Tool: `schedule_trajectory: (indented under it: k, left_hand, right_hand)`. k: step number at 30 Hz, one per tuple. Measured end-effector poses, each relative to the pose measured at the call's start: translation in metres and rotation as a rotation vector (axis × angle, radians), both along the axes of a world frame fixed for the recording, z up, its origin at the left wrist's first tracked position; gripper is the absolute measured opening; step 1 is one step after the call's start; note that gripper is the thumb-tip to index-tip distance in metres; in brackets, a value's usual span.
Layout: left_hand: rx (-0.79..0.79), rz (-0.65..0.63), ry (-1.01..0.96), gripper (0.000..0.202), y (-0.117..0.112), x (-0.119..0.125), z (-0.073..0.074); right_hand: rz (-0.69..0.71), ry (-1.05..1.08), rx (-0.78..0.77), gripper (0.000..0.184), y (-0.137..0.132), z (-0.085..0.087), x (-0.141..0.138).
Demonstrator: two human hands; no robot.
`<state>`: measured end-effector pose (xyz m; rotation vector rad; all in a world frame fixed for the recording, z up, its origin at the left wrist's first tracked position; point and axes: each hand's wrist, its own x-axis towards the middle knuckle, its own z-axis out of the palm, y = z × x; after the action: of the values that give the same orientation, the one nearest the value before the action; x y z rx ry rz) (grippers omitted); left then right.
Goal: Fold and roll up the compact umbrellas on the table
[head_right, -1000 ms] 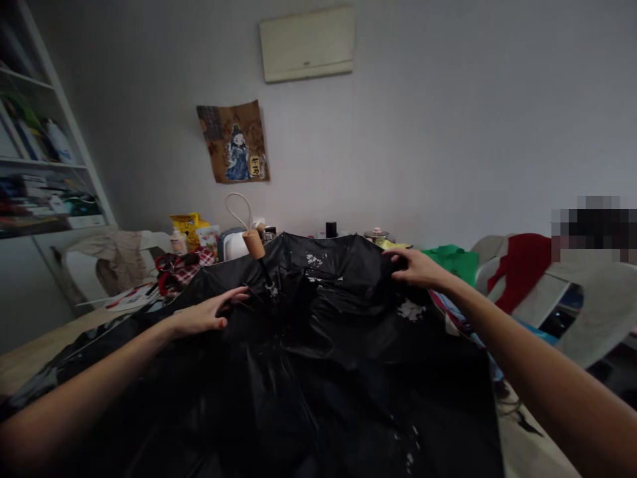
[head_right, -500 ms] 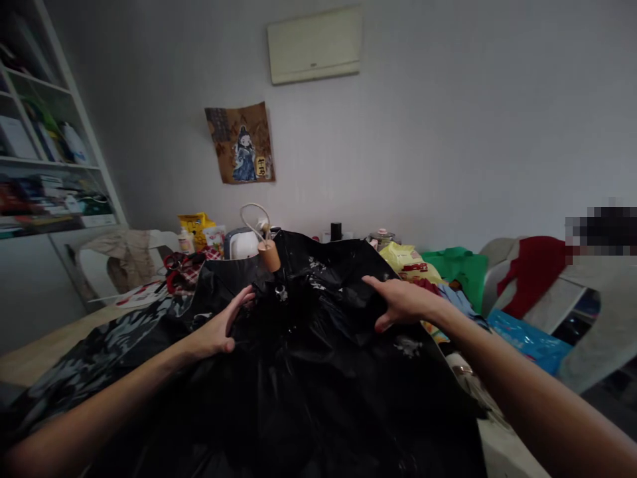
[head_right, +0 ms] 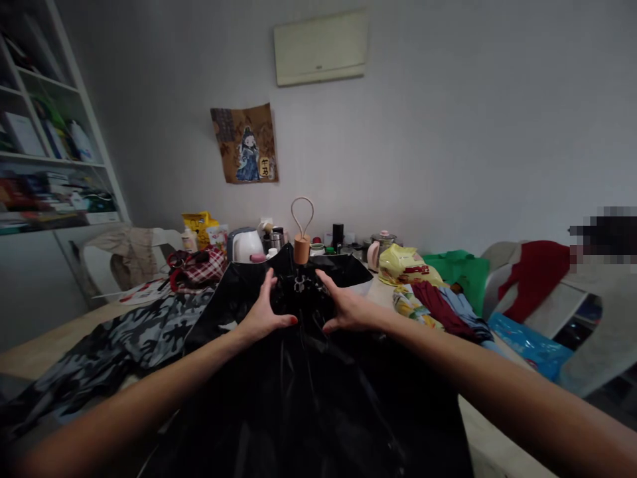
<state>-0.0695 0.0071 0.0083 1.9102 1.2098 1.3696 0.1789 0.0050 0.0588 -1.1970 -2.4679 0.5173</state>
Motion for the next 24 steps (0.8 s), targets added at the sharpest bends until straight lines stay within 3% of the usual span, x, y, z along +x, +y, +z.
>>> schedule_trajectory:
  k: [2, 4, 7, 9, 16, 19, 21, 24]
  left_hand:
    - [-0.079, -0.146, 0.044, 0.144, 0.006, 0.006, 0.005]
    - [-0.068, -0.253, 0.132, 0.137, 0.01, 0.015, 0.01]
    - [0.012, -0.206, 0.206, 0.131, 0.015, 0.029, 0.012]
    - [0.03, -0.142, 0.232, 0.128, 0.019, 0.036, 0.01]
    - [0.04, -0.172, 0.189, 0.08, 0.025, 0.043, 0.002]
    - [0.015, -0.262, 0.136, 0.056, 0.024, 0.041, 0.003]
    - [0.006, -0.315, 0.092, 0.055, 0.023, 0.04, 0.004]
    - [0.034, -0.307, 0.028, 0.069, 0.021, 0.044, 0.009]
  right_hand:
    - [-0.07, 0.045, 0.0, 0.125, 0.008, 0.004, -0.003]
    - [-0.073, 0.059, 0.027, 0.099, 0.017, 0.008, -0.007]
    - [0.04, 0.028, -0.007, 0.041, 0.024, 0.013, -0.013]
    - [0.075, 0.03, -0.049, 0.026, 0.024, 0.015, -0.017]
    - [0.141, 0.067, -0.088, 0.01, 0.02, 0.021, -0.018]
    - [0.148, 0.172, -0.182, 0.015, 0.019, 0.021, -0.013]
    - [0.137, 0.257, -0.201, 0.019, 0.018, 0.018, -0.014]
    - [0.079, 0.3, -0.138, 0.013, 0.015, 0.016, -0.023]
